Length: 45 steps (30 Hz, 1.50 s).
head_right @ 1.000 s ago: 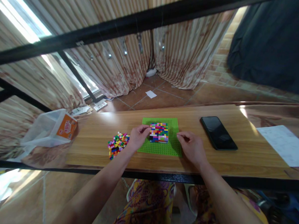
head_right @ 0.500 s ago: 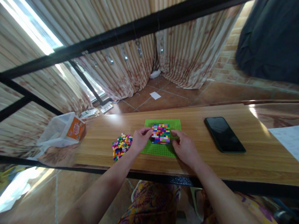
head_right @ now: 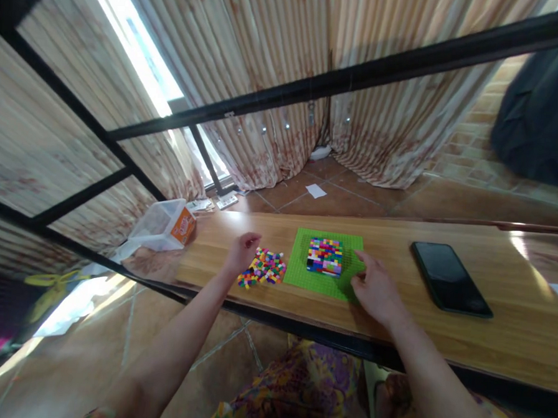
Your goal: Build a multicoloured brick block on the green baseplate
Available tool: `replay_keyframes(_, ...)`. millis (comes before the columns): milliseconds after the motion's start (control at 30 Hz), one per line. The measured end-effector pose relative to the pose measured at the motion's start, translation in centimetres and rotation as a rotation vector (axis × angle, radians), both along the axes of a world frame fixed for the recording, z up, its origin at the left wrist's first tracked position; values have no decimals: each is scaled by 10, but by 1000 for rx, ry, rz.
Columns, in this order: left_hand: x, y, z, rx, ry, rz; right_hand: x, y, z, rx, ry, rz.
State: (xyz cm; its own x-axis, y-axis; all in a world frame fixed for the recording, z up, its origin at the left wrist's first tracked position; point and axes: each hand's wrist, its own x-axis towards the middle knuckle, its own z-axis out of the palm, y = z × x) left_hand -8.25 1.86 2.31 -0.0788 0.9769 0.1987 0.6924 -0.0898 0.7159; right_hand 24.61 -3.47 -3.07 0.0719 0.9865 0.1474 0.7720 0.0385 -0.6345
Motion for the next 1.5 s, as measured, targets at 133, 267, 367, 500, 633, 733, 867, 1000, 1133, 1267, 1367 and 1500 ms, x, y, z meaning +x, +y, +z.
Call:
replay_keyframes(133,-23,-13,-1,2,136,-84,4,-3,-7,-1,-28,12)
replay_keyframes(267,-7,-9,-4,-10,398,-245,12,-8,-18,-40,-14,-9)
replay_keyframes(367,14,1,-4,-35,534,-318,17,-7,-15,-56,5,-9)
replay_keyframes(500,37,13,-6,-65,581,-369,10,3,8,-11,-55,40)
replay_keyframes(633,49,21,-10,-113,642,-356,-2,8,22,-12,7,23)
replay_keyframes(733,51,24,-6,-138,662,-339,-3,8,19,-19,56,12)
replay_keyframes(867,58,14,6,-130,626,-340,0,14,17,8,50,-24)
replay_keyframes(1000,80,-8,7,-54,162,-299,-2,22,26,43,65,20)
replay_keyframes(1133,104,-24,-5,-3,-157,-245,-3,24,28,57,37,81)
replay_keyframes(1267,115,-24,-11,67,-87,-284,-1,23,27,56,13,60)
replay_keyframes(1367,117,-23,-13,101,17,-345,-3,23,27,37,19,53)
replay_keyframes(1500,121,-25,-16,171,126,-349,-8,23,28,22,42,53)
